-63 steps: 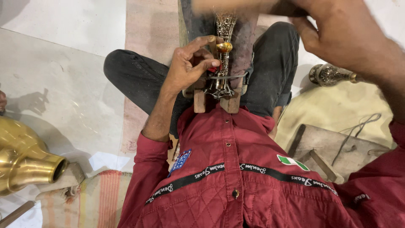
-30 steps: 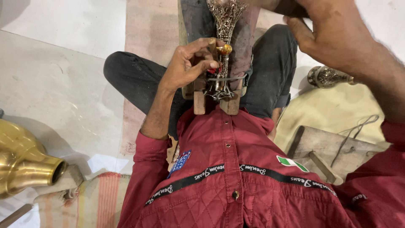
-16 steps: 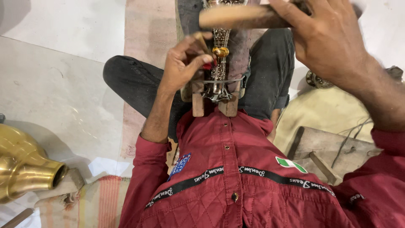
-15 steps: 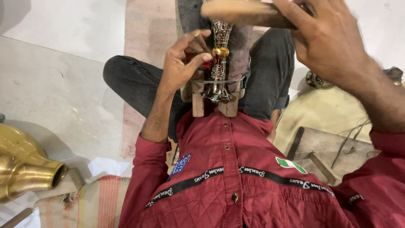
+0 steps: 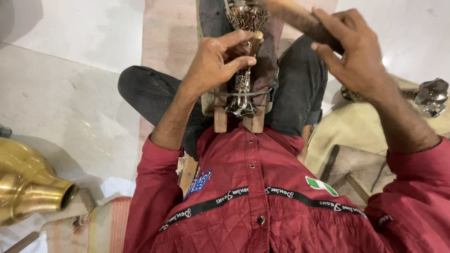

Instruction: The person sits cross-legged on the floor with an ornate brass vessel held in a wooden clamping fixture. They hold a punch against the vessel's surface and strike it repeatedly with a wooden mallet, repositioning the punch between strikes to work different spots on the metal.

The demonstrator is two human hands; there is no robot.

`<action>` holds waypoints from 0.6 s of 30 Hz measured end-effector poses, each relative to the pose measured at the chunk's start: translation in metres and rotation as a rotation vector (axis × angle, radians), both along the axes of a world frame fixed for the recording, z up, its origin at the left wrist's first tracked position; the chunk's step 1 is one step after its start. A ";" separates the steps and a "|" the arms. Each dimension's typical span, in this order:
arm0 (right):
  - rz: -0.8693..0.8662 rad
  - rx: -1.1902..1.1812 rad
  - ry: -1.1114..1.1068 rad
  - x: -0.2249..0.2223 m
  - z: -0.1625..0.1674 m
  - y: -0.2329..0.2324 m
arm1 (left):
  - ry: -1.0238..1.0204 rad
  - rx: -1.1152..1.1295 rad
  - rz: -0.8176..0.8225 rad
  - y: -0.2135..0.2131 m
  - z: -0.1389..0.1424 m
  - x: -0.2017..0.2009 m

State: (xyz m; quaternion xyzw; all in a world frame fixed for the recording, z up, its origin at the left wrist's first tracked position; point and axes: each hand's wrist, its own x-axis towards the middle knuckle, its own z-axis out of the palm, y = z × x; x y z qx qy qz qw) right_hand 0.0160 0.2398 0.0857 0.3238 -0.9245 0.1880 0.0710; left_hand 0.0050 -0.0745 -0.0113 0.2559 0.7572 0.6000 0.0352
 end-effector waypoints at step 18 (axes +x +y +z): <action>-0.036 0.162 0.088 0.007 0.004 0.012 | -0.038 0.029 -0.057 0.002 0.003 -0.001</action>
